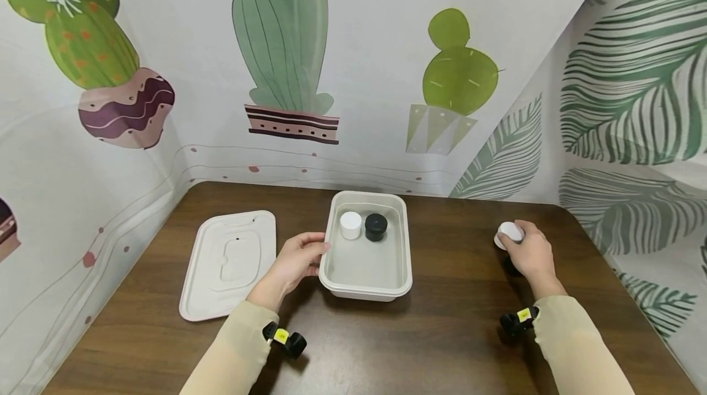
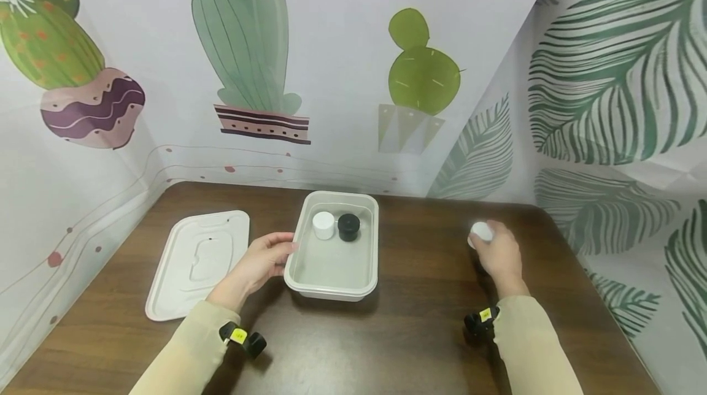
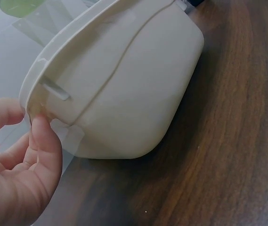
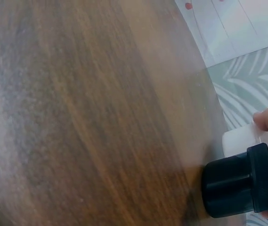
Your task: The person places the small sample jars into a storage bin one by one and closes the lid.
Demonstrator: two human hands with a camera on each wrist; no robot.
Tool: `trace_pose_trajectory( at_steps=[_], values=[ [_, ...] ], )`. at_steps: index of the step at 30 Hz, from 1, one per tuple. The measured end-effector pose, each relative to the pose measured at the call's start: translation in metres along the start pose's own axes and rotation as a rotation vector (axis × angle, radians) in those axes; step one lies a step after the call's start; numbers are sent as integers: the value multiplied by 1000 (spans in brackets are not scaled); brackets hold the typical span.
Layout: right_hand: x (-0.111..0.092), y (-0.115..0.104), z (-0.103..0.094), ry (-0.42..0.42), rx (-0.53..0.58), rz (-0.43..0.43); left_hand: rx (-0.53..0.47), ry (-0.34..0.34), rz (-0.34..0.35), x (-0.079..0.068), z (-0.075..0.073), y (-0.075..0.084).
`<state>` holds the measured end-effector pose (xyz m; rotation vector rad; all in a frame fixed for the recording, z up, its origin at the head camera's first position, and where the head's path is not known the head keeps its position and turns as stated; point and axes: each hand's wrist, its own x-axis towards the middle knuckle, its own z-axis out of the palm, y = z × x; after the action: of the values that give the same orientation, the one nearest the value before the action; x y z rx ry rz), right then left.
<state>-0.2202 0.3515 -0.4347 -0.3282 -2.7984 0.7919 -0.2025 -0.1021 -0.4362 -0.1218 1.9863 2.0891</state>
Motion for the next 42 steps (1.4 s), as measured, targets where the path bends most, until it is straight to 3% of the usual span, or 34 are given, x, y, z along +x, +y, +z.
trace_pose_trajectory(
  at_steps=[21,42],
  values=[
    [-4,-15,-9,119,73,5,-12,-8,30,1,-1,-3],
    [-14,-33,-11,205,143,-31,-36,5,7,0,0,-1]
  ],
)
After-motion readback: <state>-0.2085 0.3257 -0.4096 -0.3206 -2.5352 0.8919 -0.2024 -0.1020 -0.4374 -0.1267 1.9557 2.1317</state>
